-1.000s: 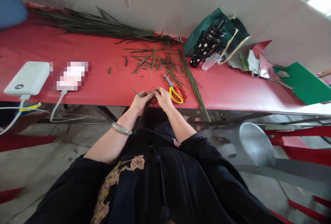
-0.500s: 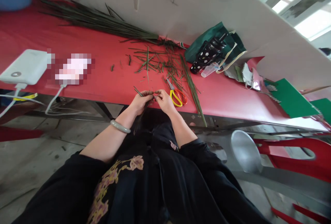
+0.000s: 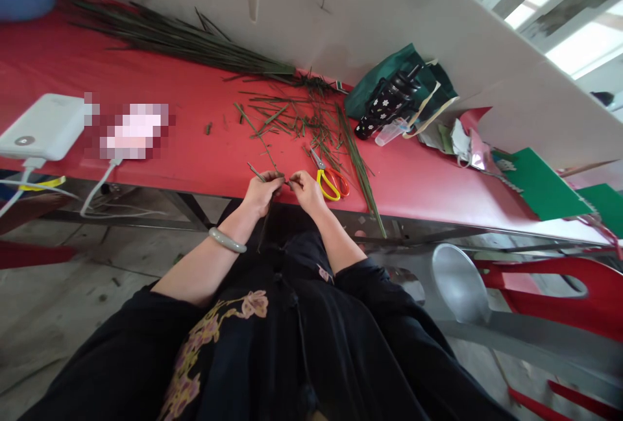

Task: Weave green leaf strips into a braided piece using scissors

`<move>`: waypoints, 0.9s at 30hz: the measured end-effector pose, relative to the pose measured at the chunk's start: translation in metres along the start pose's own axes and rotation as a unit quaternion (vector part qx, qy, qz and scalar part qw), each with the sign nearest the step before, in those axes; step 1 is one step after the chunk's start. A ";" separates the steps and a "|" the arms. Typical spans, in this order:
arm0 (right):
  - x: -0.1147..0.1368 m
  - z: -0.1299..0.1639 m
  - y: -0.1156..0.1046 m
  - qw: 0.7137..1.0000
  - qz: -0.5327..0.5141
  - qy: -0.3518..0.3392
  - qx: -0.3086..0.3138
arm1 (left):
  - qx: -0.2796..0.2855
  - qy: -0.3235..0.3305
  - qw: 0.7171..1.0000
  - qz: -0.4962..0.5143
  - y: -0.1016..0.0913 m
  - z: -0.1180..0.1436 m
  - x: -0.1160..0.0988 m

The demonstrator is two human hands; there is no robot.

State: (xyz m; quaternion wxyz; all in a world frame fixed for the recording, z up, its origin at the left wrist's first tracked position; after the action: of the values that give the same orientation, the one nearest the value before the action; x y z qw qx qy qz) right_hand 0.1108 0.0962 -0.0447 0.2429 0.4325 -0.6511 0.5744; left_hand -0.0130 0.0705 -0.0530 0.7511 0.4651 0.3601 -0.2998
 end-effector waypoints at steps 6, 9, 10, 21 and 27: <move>0.009 -0.004 -0.007 0.997 0.074 0.003 -0.012 | 0.006 -0.022 0.999 0.023 -0.004 -0.001 0.000; 0.018 -0.009 -0.007 0.998 0.064 -0.009 -0.012 | 0.028 -0.016 0.999 0.000 -0.003 -0.001 0.002; 0.021 -0.011 -0.006 0.998 0.055 -0.013 -0.013 | 0.035 -0.010 0.999 -0.006 -0.003 -0.001 0.003; 0.017 -0.016 0.004 0.996 -0.011 0.067 -0.053 | 0.022 0.009 1.000 0.017 0.001 0.001 0.006; 0.016 -0.019 0.002 0.996 -0.007 0.079 -0.037 | 0.049 -0.003 0.999 0.004 0.001 0.003 0.001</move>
State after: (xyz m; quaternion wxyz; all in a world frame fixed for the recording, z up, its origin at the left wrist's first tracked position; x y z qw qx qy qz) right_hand 0.0975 0.1096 -0.0292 0.3137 0.3812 -0.6473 0.5807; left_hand -0.0107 0.0679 -0.0528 0.7296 0.5018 0.3411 -0.3155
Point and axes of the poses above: each hand's wrist, its own z-axis away from the middle knuckle, its own y-axis out of the palm, x = y × z, the point moved 3 cm from there along -z, towards the middle knuckle, and after that the axes turned 8 degrees about -x, right-handed, at the moved point
